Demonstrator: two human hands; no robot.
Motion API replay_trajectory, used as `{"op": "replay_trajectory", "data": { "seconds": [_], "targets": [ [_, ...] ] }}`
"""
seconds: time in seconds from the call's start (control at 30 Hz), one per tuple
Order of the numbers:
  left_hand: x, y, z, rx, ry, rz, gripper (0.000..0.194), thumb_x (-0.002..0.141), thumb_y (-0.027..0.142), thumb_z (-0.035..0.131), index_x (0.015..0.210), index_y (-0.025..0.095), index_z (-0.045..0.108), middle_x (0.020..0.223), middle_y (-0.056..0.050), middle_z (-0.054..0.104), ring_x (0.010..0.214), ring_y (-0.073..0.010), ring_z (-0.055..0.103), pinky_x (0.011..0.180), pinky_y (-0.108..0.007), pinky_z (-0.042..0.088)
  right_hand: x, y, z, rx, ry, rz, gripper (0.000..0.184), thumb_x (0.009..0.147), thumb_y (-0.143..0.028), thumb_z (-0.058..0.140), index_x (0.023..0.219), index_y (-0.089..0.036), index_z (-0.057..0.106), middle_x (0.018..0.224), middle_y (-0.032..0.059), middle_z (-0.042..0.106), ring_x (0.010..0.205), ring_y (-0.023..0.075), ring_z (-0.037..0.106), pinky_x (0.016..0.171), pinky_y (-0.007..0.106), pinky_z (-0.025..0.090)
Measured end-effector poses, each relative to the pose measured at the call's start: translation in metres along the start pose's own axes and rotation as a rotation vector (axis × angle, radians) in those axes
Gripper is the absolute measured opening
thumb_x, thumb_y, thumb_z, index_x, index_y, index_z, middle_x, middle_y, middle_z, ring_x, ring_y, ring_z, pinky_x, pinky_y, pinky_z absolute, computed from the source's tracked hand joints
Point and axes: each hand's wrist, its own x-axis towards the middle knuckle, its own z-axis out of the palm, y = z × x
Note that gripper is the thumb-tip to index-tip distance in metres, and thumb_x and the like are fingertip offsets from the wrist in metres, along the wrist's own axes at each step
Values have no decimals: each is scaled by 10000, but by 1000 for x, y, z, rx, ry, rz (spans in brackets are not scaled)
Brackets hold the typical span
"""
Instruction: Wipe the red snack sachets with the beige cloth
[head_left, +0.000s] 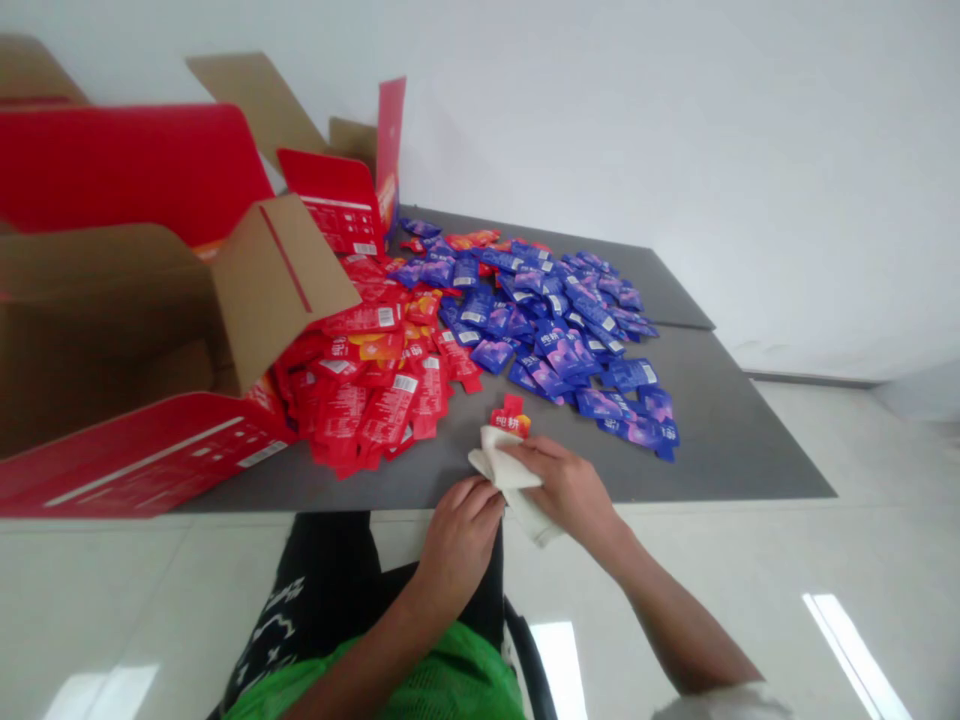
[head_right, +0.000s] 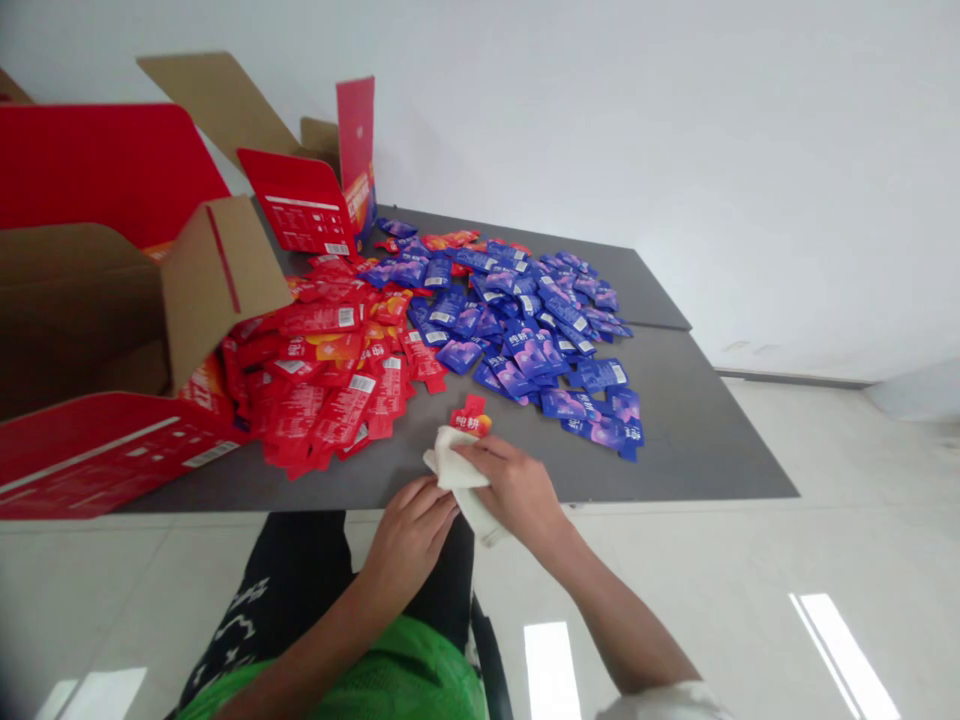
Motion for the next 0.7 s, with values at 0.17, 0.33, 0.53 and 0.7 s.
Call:
{"op": "replay_trajectory", "data": {
  "seconds": [0.17,0.33,0.53,0.7],
  "targets": [
    [1,-2,0,-8,-9,24,330,980,125,579,1299,173,650,1230,-77,714,1179,-243,621,1031,-420,537,29,13,8,-24,25,71,478,897,-112,624,1331,-306,680,1264,41,683,1071,194,696,925,267,545],
    [0,-3,1,-16,-31,8,357,973,115,593,1323,173,638,1268,-65,707,1194,-229,616,1051,-410,522,65,23,-12,-174,32,156,423,939,-162,587,1343,-251,674,1220,79,686,1013,224,704,870,285,554],
    [3,1,-2,-31,-20,-1,251,977,110,569,1182,172,701,1133,-73,729,1098,-240,643,968,-415,556,0,-1,-4,-58,23,30,508,909,-107,582,1379,-293,633,1265,55,680,1062,206,696,895,281,560],
    [2,0,-2,-29,-34,-9,268,983,120,565,1210,181,692,1173,-74,723,1150,-242,629,1004,-420,539,-2,3,10,-35,-2,81,492,879,-80,590,1310,-298,682,1252,36,692,1048,196,704,906,272,561]
  ]
}}
